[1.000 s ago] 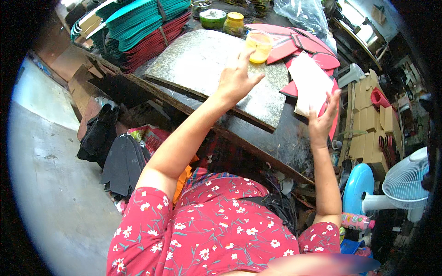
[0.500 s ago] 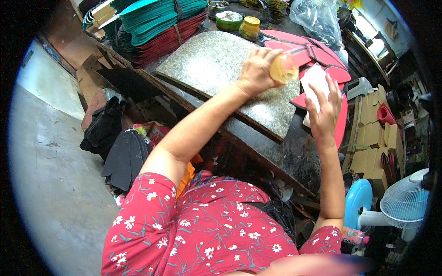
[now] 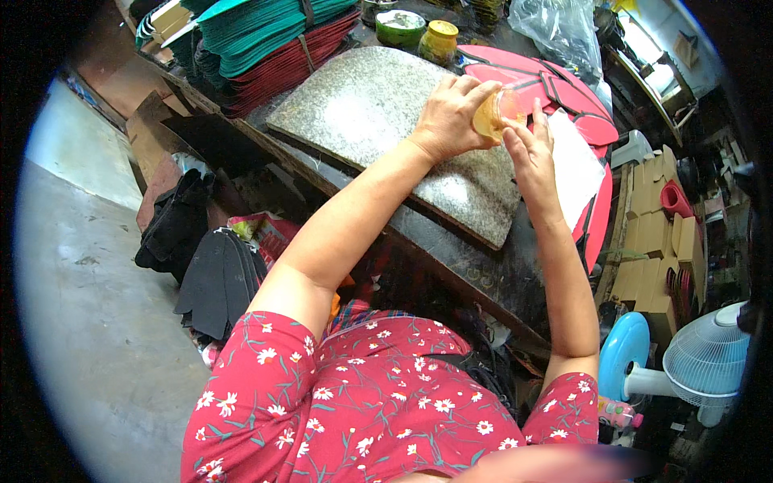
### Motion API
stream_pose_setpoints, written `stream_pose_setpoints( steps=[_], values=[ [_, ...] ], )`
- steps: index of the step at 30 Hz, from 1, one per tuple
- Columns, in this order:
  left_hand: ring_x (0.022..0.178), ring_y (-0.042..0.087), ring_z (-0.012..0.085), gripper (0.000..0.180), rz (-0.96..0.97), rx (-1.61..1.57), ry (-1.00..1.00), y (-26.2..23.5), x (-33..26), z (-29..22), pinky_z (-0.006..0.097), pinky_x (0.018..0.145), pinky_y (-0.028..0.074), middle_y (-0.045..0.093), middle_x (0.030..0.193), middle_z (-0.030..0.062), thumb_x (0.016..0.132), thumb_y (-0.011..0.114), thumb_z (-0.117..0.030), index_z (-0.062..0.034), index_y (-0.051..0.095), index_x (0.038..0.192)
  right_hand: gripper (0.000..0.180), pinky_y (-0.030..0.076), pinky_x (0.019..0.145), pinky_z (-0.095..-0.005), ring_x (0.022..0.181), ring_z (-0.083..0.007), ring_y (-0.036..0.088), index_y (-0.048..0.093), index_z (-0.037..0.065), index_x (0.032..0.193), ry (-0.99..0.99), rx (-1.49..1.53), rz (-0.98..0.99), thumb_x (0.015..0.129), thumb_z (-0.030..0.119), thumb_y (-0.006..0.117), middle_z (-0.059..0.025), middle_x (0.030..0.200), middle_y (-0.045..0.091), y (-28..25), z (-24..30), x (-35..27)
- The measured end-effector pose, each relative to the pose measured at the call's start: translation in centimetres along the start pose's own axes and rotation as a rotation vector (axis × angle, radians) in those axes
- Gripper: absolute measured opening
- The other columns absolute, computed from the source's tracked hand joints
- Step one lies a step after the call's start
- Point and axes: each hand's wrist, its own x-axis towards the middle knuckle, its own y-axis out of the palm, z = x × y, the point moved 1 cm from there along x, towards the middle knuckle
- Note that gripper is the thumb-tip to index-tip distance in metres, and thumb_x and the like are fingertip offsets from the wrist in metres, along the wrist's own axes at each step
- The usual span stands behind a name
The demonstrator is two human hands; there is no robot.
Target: The person arranges black and pink foam pieces on a workbench, then uses scissors to cut a white foam piece. The person handles the foam pieces by hand and uses scissors for cutting.
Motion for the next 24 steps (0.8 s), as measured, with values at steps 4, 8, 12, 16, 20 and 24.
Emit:
stream_pose_setpoints(
  steps=[4, 8, 12, 16, 20, 24],
  values=[
    [0.105, 0.057, 0.0341, 0.08, -0.032, 0.026, -0.014, 0.1, -0.1, 0.1, 0.043, 0.094, 0.048, 0.061, 0.115, 0.0139, 0.059, 0.086, -0.034, -0.0133, 0.056, 0.13, 0.041, 0.02, 0.116, -0.0471, 0.142, -0.0373, 0.03, 0.07, 0.018, 0.117, -0.12, -0.136, 0.004, 0.09, 0.048, 0.062, -0.0203, 0.157, 0.028, -0.7, 0.4, -0.2],
    [0.104, 0.057, 0.0338, 0.08, -0.151, 0.148, -0.288, 0.2, 0.5, 1.2, 0.044, 0.093, 0.046, 0.061, 0.113, 0.0132, 0.058, 0.086, -0.039, -0.01, 0.056, 0.125, 0.03, 0.022, 0.114, -0.0474, 0.139, -0.0333, 0.034, 0.076, 0.02, 0.102, -0.243, 0.007, 0.023, 0.089, 0.044, 0.064, -0.016, 0.153, 0.038, -2.4, 0.5, 1.6],
    [0.118, 0.047, 0.0339, 0.096, -0.408, 0.253, -0.557, -0.3, 0.3, 3.4, 0.046, 0.103, 0.034, 0.053, 0.124, 0.0167, 0.056, 0.09, -0.034, -0.0072, 0.043, 0.136, 0.037, 0.035, 0.109, -0.0404, 0.131, -0.031, 0.047, 0.064, 0.008, 0.122, -0.178, 0.352, -0.135, 0.096, 0.033, 0.06, -0.0189, 0.143, 0.049, -3.0, -1.6, 7.4],
    [0.12, 0.043, 0.0366, 0.106, -0.592, 0.257, -0.711, -0.4, -0.1, 5.1, 0.048, 0.106, 0.033, 0.046, 0.13, 0.0169, 0.056, 0.091, -0.021, -0.0078, 0.033, 0.143, 0.06, 0.046, 0.099, -0.038, 0.111, -0.0276, 0.064, 0.041, 0.005, 0.143, 0.01, 0.267, -0.046, 0.093, 0.029, 0.063, -0.0161, 0.12, 0.067, 1.9, -5.8, 14.3],
    [0.124, 0.041, 0.0381, 0.108, -0.635, 0.272, -0.766, -0.4, -0.2, 5.8, 0.048, 0.107, 0.033, 0.044, 0.133, 0.0192, 0.055, 0.091, -0.016, -0.0074, 0.03, 0.145, 0.075, 0.042, 0.105, -0.0422, 0.12, -0.0356, 0.058, 0.027, 0.01, 0.151, 0.07, 0.015, 0.098, 0.089, 0.03, 0.064, -0.0175, 0.126, 0.064, 8.8, -10.6, 20.0],
    [0.126, 0.038, 0.0387, 0.108, -0.582, 0.23, -0.854, -0.1, -0.1, 5.6, 0.048, 0.109, 0.032, 0.041, 0.136, 0.02, 0.057, 0.089, -0.014, -0.0077, 0.028, 0.146, 0.082, 0.038, 0.107, -0.0466, 0.123, -0.0422, 0.054, 0.008, 0.01, 0.156, -0.039, -0.402, 0.162, 0.095, 0.036, 0.057, -0.0249, 0.128, 0.06, 13.2, -13.9, 22.9]
  ],
)
